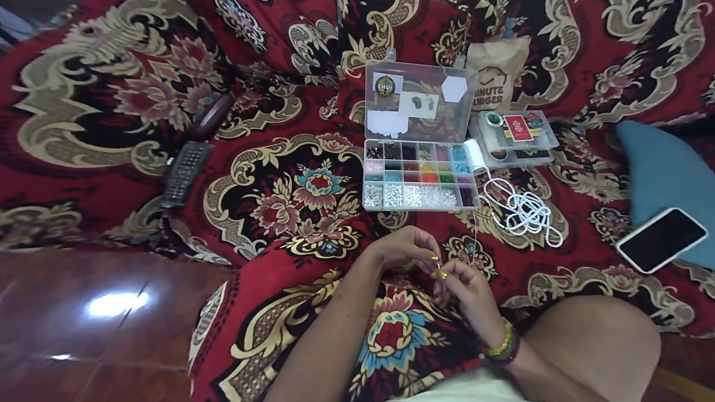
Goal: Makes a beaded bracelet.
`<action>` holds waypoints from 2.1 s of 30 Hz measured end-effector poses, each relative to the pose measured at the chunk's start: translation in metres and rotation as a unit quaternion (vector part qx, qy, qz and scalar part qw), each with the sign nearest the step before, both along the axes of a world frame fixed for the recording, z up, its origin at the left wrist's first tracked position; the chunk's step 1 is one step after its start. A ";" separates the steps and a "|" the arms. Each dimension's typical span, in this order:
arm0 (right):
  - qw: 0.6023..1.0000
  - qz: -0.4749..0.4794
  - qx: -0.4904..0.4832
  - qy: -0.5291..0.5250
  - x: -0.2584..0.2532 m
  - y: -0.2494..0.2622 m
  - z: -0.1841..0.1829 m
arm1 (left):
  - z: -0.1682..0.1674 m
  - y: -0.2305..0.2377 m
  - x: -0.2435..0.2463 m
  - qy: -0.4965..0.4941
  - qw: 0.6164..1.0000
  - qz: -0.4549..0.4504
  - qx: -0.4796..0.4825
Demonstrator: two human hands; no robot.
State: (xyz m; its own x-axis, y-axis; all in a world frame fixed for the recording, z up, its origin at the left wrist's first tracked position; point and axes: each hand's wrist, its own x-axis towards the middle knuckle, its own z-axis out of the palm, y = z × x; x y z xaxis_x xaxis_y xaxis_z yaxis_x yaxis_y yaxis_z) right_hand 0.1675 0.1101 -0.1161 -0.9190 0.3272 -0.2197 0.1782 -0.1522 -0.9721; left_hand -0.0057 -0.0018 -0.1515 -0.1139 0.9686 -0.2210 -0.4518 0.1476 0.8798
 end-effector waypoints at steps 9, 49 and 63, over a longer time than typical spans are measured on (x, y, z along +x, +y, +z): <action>1.000 0.004 0.000 0.002 0.000 0.000 0.000 | -0.001 0.001 -0.001 0.013 1.000 -0.016 0.013; 0.997 -0.008 -0.043 -0.061 -0.007 0.006 0.005 | 0.001 0.005 0.004 0.138 0.988 0.071 0.009; 0.980 0.016 0.195 -0.019 -0.008 0.015 -0.006 | 0.002 0.005 0.002 0.124 0.988 0.096 0.013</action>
